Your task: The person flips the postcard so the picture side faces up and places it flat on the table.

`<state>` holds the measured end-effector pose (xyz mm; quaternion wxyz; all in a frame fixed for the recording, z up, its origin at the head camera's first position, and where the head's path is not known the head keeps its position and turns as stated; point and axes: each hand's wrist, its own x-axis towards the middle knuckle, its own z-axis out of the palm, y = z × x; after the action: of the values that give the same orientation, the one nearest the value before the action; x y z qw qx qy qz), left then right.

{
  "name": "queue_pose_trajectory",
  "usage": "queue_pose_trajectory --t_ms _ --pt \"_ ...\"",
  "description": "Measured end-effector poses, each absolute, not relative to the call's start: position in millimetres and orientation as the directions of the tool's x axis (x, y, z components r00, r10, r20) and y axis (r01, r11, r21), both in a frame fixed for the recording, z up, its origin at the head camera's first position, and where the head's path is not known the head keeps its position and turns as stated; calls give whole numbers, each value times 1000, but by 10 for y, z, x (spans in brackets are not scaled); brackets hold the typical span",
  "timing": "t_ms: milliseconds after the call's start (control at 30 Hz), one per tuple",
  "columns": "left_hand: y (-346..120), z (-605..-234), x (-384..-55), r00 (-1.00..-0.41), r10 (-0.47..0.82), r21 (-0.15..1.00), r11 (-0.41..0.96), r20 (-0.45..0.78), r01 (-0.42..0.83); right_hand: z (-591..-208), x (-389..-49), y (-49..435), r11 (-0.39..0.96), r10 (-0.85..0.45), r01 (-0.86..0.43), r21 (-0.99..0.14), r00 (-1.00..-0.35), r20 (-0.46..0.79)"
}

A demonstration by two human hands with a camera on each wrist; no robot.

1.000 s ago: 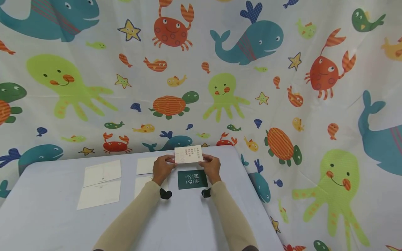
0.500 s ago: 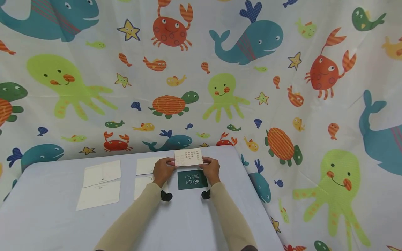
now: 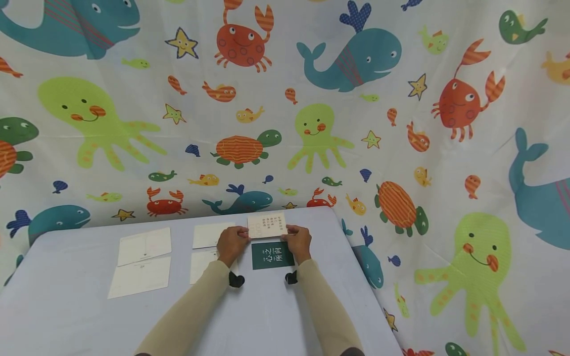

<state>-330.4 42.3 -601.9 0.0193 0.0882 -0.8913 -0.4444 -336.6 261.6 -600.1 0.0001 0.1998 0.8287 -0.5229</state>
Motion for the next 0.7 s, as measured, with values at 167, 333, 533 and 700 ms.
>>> queue_pose_trajectory --t_ms 167,333,533,700 --pt "437 -6029 -3289 -984 -172 784 606 -38 -136 -6001 -3358 2613 377 344 345 -860 -914 -216" --pt "457 -6016 -3263 -984 -178 778 614 -28 -133 -6029 -3366 2611 391 363 360 -847 -906 -217" --pt "473 -6025 -3237 -981 -194 759 634 -30 -149 -6010 -3354 2596 414 377 367 -833 -902 -210" --pt "489 -6048 -3227 -978 -206 751 641 -29 -158 -5996 -3337 2579 442 383 362 -821 -904 -191"
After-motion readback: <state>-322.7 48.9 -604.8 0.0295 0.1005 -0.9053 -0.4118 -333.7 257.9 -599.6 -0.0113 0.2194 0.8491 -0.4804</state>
